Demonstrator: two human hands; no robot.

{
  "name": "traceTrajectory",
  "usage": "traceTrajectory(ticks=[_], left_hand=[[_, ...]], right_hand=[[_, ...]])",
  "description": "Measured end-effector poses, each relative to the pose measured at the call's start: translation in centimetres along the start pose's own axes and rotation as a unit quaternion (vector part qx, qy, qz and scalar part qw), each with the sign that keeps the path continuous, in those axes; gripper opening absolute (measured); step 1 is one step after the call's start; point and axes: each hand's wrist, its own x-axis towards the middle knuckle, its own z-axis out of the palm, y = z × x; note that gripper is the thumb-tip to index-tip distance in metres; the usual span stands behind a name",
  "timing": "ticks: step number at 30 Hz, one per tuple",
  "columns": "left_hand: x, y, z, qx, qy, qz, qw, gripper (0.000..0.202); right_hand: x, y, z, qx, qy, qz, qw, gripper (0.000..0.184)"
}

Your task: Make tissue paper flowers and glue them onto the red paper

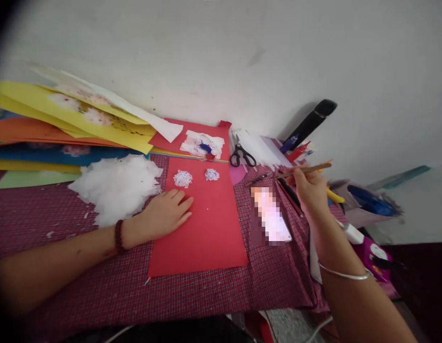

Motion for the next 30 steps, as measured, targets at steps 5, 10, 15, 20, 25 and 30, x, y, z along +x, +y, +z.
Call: traceTrajectory(ticks=[5, 10, 15, 20, 25, 30], left_hand=[[-0.1, 0.0, 0.2, 0.003, 0.017, 0.004, 1.0, 0.028], [0.0, -0.1, 0.1, -0.011, 0.007, -0.002, 1.0, 0.026], [0.0, 0.0, 0.0, -0.013, 0.006, 0.0, 1.0, 0.026], [-0.2, 0.0, 0.2, -0.008, 0.022, 0.002, 1.0, 0.028], [-0.1, 0.0, 0.3, -0.017, 0.024, -0.002, 1.0, 0.027], [-0.2, 0.1, 0.6, -0.032, 0.034, 0.001, 0.999, 0.024]], right_hand=[[-0.7, -0.6, -0.1, 0.059, 0.016, 0.015, 0.998, 0.015], [-2.0, -2.1, 0.0, 0.078, 0.005, -0.001, 0.997, 0.015], [-3.8, -3.7, 1.2, 0.091, -0.02, -0.028, 0.995, 0.008], [-5.7, -5.7, 2.9, 0.123, -0.084, -0.047, 0.988, 0.009], [-7.9, -7.7, 5.6, 0.159, -0.174, -0.05, 0.971, 0.015], [-9.9, -7.4, 9.7, 0.144, -0.245, -0.044, 0.958, 0.02]])
